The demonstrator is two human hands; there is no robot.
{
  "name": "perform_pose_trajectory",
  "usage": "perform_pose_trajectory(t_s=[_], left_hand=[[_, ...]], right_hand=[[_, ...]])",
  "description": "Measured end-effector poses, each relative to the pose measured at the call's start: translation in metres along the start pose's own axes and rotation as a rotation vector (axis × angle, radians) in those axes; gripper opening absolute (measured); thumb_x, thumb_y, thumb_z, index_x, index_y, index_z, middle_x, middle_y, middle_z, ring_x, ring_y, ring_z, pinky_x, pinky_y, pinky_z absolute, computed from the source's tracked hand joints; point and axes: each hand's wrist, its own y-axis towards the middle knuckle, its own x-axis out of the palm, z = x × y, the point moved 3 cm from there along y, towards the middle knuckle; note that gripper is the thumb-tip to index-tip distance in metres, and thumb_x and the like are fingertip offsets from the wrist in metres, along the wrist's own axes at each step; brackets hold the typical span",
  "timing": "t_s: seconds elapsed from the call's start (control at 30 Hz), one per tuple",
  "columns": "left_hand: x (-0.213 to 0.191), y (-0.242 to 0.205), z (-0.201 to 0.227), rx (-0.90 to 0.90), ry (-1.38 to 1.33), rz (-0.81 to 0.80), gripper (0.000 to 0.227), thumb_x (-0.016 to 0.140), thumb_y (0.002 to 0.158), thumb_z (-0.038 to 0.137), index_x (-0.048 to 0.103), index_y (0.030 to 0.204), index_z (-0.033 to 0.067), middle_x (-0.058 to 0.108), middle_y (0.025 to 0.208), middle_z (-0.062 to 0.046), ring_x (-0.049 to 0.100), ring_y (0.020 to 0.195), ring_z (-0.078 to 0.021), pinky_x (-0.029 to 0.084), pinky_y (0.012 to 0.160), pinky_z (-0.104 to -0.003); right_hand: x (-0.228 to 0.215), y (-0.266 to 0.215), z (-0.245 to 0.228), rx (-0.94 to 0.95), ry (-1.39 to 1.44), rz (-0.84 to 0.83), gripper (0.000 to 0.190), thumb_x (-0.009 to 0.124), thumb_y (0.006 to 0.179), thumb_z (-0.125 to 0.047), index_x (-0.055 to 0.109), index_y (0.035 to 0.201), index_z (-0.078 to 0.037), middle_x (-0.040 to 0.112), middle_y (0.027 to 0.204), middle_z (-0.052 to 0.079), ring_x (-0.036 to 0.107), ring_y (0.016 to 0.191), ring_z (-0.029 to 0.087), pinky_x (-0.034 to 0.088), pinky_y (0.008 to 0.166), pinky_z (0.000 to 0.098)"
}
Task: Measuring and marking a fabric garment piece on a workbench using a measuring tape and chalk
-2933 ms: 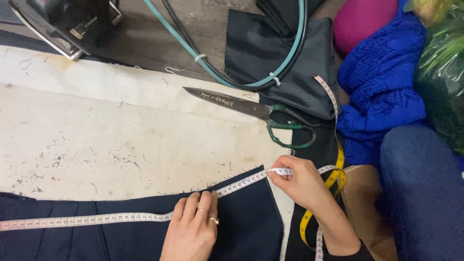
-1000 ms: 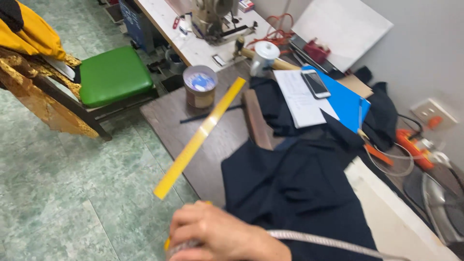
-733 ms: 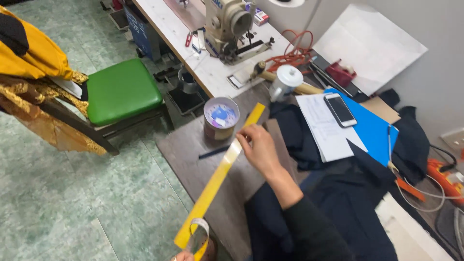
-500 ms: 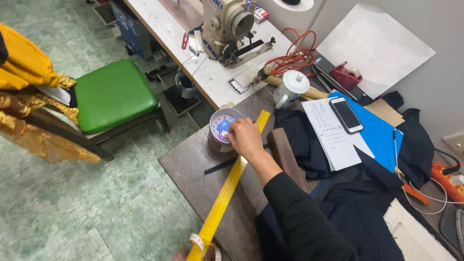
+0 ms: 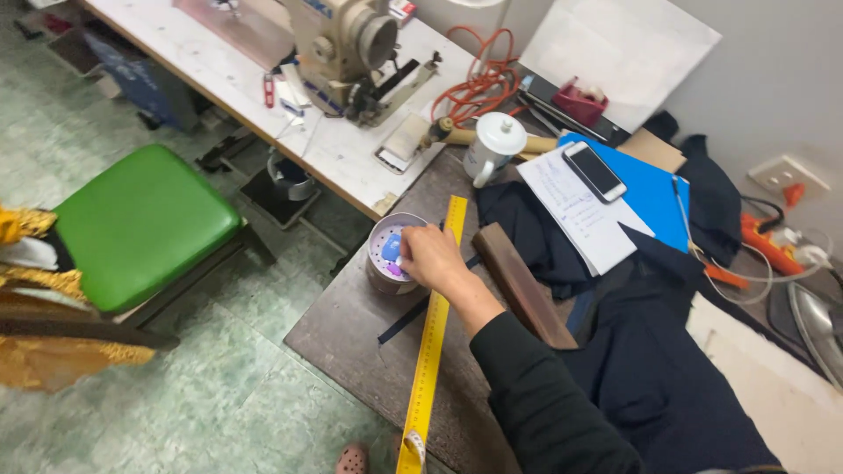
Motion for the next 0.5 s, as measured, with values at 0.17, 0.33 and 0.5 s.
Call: perform_pose_trajectory(t_s=[0.17,0.33,0.5], left_hand=[[-0.038,-0.010,-0.019,-0.143,0.091,-0.182,0.024,0.056,0.092,0.011,0.049,0.112,-0.0019,0.064,0.098,-0.011,0.058,0.085,-0.0119,0.041,0.079,-0.019],[-0.071,-0.014,-0.027,-0.276,0.176,-0.361,0.031,0.055,0.092,0.010,0.049,0.120,-0.0020,0.064,0.105,-0.009,0.060,0.092,-0.0109,0.043,0.086,-0.018],[-0.060,-0.017,0.039,-0.430,0.281,-0.559,0.038,0.055,0.093,0.009,0.048,0.128,-0.0022,0.064,0.111,-0.007,0.062,0.100,-0.0099,0.045,0.093,-0.017]], right_hand=[[0.003,0.001,0.000,0.026,0.034,0.036,0.019,0.077,0.067,-0.025,0.066,0.082,-0.021,0.067,0.077,0.001,0.064,0.091,0.028,0.045,0.079,0.0465],[-0.032,-0.034,-0.002,-0.120,0.462,0.234,0.014,0.076,0.069,-0.019,0.068,0.077,-0.010,0.064,0.068,0.009,0.063,0.073,0.031,0.048,0.070,0.0435],[-0.049,-0.140,0.071,0.135,1.033,0.551,0.017,0.078,0.077,-0.012,0.072,0.092,-0.008,0.070,0.082,0.005,0.064,0.076,0.012,0.051,0.069,0.0250]])
